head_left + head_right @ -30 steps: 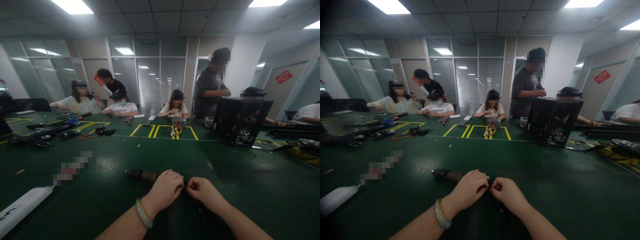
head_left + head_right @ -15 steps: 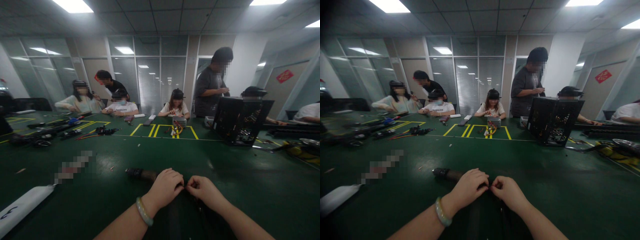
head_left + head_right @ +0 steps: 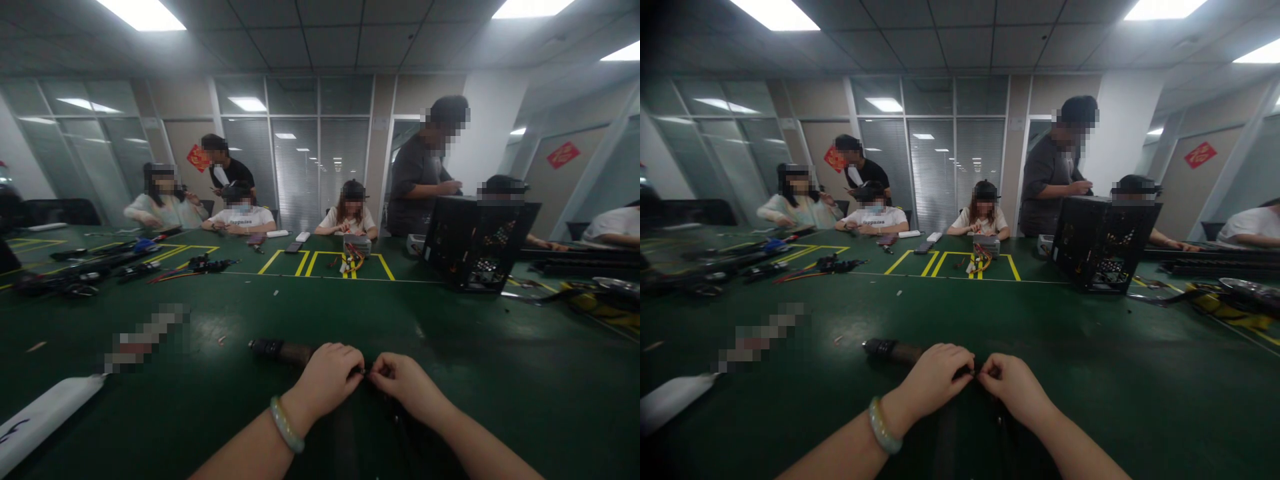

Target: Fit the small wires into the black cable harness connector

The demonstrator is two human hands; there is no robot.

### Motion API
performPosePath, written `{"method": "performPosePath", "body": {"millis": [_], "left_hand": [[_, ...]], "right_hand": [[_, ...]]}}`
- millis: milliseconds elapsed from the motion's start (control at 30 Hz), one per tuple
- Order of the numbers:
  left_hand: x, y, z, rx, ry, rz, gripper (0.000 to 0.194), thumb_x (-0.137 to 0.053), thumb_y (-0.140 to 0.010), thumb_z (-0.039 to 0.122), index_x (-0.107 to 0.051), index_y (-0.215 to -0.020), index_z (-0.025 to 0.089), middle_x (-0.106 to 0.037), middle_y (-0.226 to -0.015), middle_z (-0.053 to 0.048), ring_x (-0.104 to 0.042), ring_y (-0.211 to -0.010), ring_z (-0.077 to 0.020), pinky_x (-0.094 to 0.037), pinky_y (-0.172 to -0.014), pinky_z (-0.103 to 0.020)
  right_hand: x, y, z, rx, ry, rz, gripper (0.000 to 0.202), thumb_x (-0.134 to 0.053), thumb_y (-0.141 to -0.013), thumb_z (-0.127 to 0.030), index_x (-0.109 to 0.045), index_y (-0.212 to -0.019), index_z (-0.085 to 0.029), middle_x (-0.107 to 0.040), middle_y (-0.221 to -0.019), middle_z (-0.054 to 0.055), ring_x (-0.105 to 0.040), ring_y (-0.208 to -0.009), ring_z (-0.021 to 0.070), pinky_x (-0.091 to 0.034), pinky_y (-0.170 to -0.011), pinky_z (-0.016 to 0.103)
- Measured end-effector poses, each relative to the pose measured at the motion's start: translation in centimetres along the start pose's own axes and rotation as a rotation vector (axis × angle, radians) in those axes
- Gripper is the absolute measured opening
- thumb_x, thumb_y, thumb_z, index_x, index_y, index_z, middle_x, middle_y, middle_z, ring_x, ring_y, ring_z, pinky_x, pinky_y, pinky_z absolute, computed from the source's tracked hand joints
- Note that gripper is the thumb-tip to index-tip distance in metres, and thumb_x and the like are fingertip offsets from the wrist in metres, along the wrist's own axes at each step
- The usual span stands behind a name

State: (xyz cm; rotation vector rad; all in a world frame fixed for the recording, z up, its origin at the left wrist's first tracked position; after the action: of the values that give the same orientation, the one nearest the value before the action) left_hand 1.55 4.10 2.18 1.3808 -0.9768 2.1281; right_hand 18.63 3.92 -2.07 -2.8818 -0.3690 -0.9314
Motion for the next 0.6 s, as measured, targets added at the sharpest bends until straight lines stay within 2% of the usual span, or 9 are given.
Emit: {"method": "performPosePath", "body": {"millis": [600], "left_hand": [[-0.02,0.18,0.35,0.023,-0.053,-0.018,0.007,-0.063,-0.088,0.023,-0.059,-0.094,0.023,-0.066,-0.093,0.001,-0.058,-0.089,-0.0200,-0.037,-0.080,-0.033]], "right_hand": [[0.24,0.05,-0.38,0.031,0.113,0.013,0.010,-0.060,-0.084,-0.027,-0.066,-0.082,-0.019,-0.068,-0.073,-0.001,-0.060,-0.062,0.0131,-0.037,-0.053,0.019]]}}
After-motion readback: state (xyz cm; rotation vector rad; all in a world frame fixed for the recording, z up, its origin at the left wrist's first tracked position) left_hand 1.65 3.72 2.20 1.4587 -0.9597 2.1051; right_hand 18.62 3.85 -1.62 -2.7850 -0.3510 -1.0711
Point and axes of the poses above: each hand's wrist, its own y-axis away from the middle knuckle, its own x-axis out of the back of the hand, z = x × y, the point moved 4 cm from there along -y, towards the middle knuckle
